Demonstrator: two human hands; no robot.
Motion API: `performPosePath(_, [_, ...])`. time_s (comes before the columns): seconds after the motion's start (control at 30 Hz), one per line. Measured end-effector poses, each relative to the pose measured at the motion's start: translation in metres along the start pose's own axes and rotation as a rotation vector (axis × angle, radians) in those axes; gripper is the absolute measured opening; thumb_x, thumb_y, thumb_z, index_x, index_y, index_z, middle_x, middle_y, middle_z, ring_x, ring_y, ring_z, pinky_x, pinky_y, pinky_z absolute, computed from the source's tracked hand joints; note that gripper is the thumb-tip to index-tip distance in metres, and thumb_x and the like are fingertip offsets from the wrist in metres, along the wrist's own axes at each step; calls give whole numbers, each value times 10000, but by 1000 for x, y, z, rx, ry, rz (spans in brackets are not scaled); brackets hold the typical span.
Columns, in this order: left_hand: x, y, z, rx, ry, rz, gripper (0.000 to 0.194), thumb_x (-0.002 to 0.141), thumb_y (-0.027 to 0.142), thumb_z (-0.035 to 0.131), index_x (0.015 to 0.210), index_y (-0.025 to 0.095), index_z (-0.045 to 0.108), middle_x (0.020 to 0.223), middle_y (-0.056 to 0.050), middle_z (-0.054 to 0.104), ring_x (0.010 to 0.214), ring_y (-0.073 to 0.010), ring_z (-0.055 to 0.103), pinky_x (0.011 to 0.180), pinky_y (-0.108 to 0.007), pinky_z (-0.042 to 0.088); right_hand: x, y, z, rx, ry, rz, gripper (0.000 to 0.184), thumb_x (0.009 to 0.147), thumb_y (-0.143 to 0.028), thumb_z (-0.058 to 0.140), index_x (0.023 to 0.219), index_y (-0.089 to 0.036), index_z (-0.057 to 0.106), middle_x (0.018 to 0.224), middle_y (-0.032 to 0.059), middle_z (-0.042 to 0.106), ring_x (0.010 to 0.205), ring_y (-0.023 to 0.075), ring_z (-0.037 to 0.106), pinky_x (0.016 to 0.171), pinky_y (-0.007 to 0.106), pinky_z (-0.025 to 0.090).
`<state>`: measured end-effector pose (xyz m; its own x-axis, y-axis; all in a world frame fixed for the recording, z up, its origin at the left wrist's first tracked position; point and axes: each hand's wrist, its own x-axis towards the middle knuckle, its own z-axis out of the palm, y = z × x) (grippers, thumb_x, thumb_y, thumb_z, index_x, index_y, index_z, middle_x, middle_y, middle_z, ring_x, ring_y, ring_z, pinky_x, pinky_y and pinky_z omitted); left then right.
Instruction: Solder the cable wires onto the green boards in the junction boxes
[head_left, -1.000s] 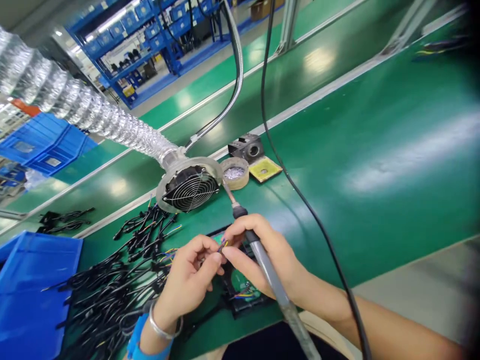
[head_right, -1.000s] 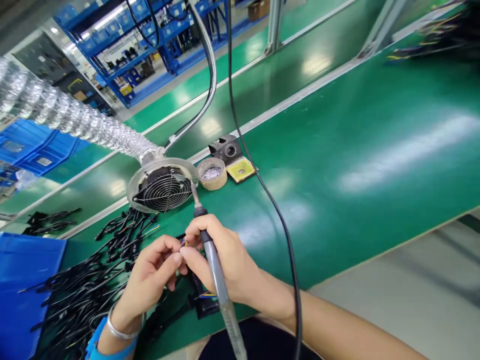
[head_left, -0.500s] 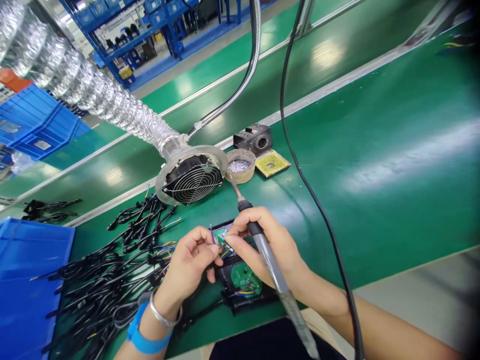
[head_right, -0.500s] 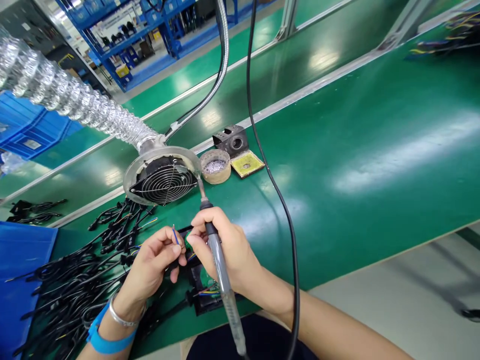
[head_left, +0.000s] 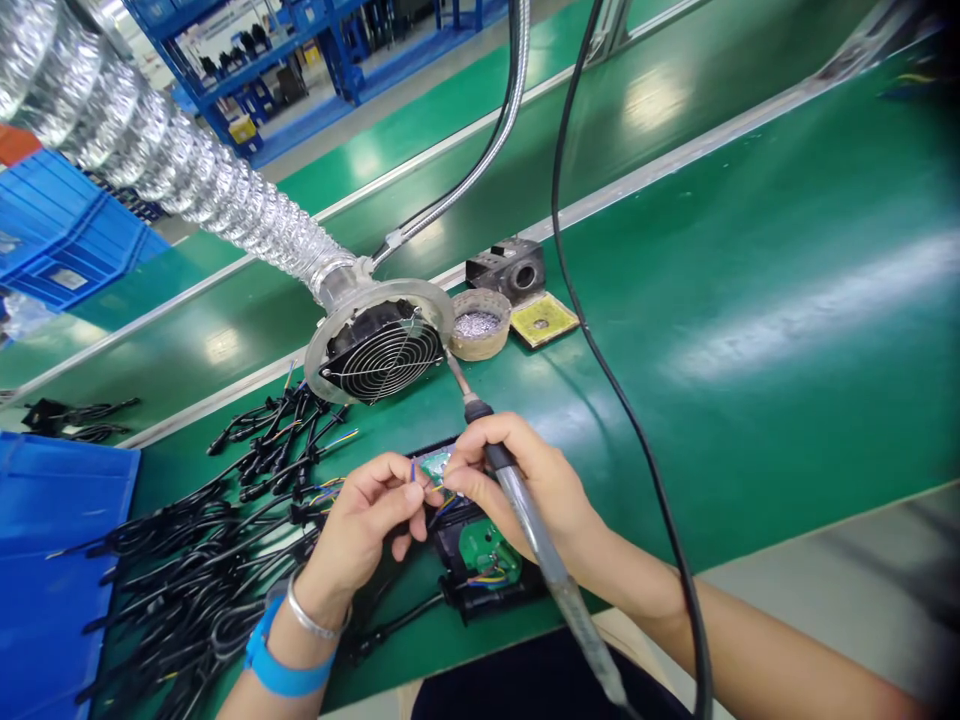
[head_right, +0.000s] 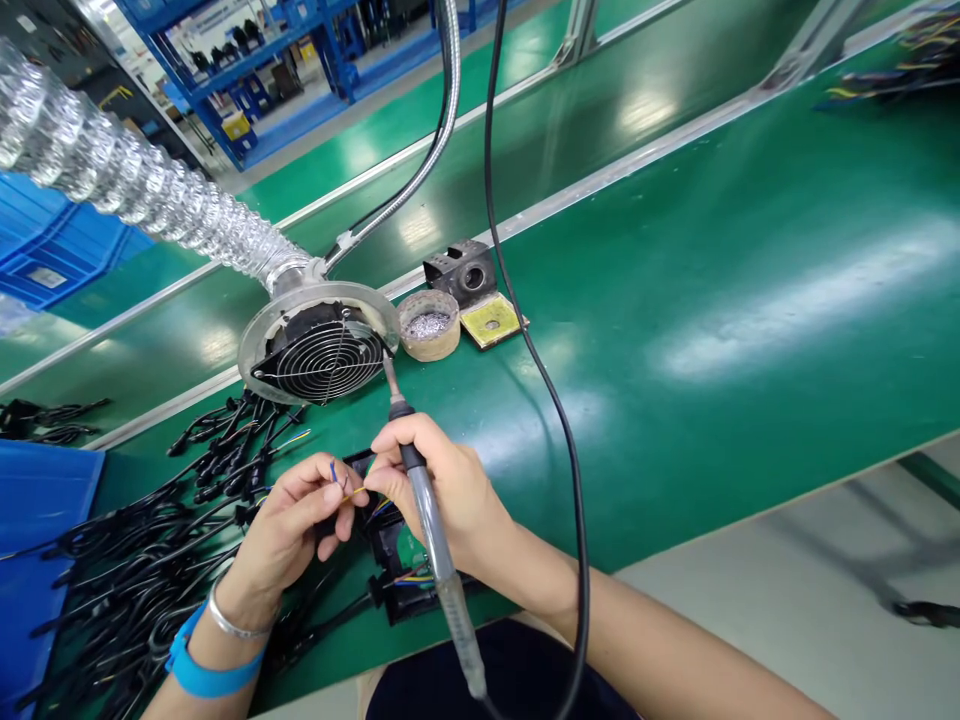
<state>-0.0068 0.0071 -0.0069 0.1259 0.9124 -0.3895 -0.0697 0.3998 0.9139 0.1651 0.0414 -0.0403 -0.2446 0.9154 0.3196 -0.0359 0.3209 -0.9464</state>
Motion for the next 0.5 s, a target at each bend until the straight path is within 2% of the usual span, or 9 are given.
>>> performPosePath(0.1, [0, 0, 1, 72, -11, -28, 328, 725, 414, 772, 736, 145, 584, 800, -36, 682, 460, -37, 504, 349, -115, 362, 2, -1, 2, -12, 21, 1, 199, 838, -126, 641, 943, -246, 521, 709, -71, 636, 586, 81, 616, 579, 188, 505])
performPosePath(0.23, [3, -2, 5, 111, 107, -4, 375, 694, 414, 788, 663, 153, 521, 778, -23, 674, 429, -23, 468, 341, -118, 348, 0, -5, -2, -131, 80, -44, 168, 824, -122, 616, 920, -233, 534, 791, -30, 653, 648, 103, 633, 611, 215, 519])
performPosePath(0.33, [4, -2, 6, 133, 135, -5, 381, 684, 419, 794, 663, 160, 515, 699, -1, 639, 427, -33, 469, 349, -128, 357, -3, -9, -6, -107, 16, -76, 225, 795, -102, 597, 958, -232, 511, 818, -19, 661, 658, 112, 643, 621, 222, 535])
performPosePath(0.4, [5, 0, 6, 138, 142, -12, 366, 685, 408, 795, 704, 167, 520, 663, 23, 607, 429, -37, 469, 355, -130, 359, -4, -11, -8, -119, -22, -78, 213, 806, -101, 594, 949, -232, 505, 786, -31, 649, 638, 102, 631, 615, 207, 527])
performPosePath(0.5, [6, 3, 5, 157, 116, -37, 356, 697, 375, 789, 901, 182, 571, 687, 48, 578, 456, -48, 483, 367, -135, 350, -2, -9, -9, -206, -73, -97, 149, 865, -99, 542, 933, -228, 509, 763, -34, 630, 639, 94, 619, 608, 189, 505])
